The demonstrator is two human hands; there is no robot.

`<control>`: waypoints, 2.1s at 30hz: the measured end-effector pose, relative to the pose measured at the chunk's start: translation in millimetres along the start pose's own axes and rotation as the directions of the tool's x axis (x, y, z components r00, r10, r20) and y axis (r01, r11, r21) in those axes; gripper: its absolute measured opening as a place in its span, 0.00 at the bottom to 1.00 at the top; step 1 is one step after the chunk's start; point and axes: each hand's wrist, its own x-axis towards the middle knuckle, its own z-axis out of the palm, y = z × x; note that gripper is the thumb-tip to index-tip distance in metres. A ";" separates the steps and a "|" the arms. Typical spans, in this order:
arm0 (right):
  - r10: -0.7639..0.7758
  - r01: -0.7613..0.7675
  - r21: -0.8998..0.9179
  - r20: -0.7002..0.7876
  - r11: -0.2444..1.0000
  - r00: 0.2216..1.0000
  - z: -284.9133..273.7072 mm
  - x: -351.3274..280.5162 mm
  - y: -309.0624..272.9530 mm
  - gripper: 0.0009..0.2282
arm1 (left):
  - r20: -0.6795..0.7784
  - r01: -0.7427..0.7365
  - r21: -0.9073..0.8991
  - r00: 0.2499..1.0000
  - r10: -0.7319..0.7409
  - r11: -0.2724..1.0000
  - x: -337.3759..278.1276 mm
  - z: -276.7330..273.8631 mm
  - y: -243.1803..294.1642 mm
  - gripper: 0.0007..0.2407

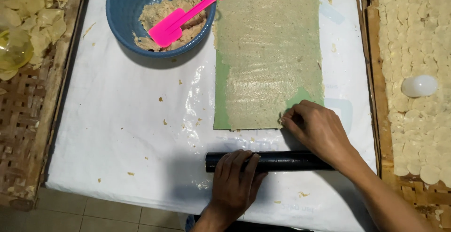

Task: Flatten and shape portions of dough using a cylindrical rolling tool on a flat surface.

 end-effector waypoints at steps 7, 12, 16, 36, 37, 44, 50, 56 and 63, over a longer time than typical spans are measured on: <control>-0.152 0.170 0.114 -0.151 0.979 0.977 5.8 7.1 4.8 0.10 | 0.011 -0.003 0.008 1.000 0.003 1.000 2.3 -2.0 0.1 0.19; -0.205 0.212 0.065 -0.095 0.975 0.974 -4.0 -7.6 -7.2 0.10 | 0.119 -0.019 0.093 0.993 0.008 0.995 6.8 -1.7 -4.0 0.20; -0.226 0.234 0.084 -0.099 0.969 0.969 -12.4 -18.8 -8.8 0.13 | 0.174 -0.054 0.098 0.984 0.036 0.994 17.5 -9.1 -9.1 0.20; -0.369 0.246 -0.339 -0.372 0.908 0.852 12.6 41.7 43.4 0.20 | 0.079 -0.089 0.320 0.995 0.067 0.943 113.3 16.0 -57.5 0.33; -0.372 0.252 -0.336 -0.368 0.908 0.852 7.4 51.4 42.0 0.20 | 0.080 -0.084 0.323 0.995 0.061 0.943 126.1 15.2 -62.6 0.33; -0.242 0.180 -0.203 -0.339 0.962 0.909 -2.2 57.8 39.0 0.26 | 0.202 0.001 0.246 0.978 -0.052 0.969 137.4 26.1 -73.1 0.33; -0.375 0.231 -0.377 -0.370 0.897 0.850 40.8 -25.9 40.8 0.31 | 0.149 -0.095 0.417 0.988 0.035 0.904 55.6 14.8 -29.8 0.28; -0.400 0.293 -0.328 -0.332 0.898 0.854 41.1 -54.5 40.9 0.30 | 0.044 -0.160 0.350 0.987 0.154 0.923 50.5 14.8 -44.4 0.16; -0.409 0.311 -0.294 -0.379 0.904 0.830 -2.6 -26.1 22.4 0.23 | 0.158 -0.114 0.097 0.983 0.098 0.989 100.9 -30.8 -28.6 0.17</control>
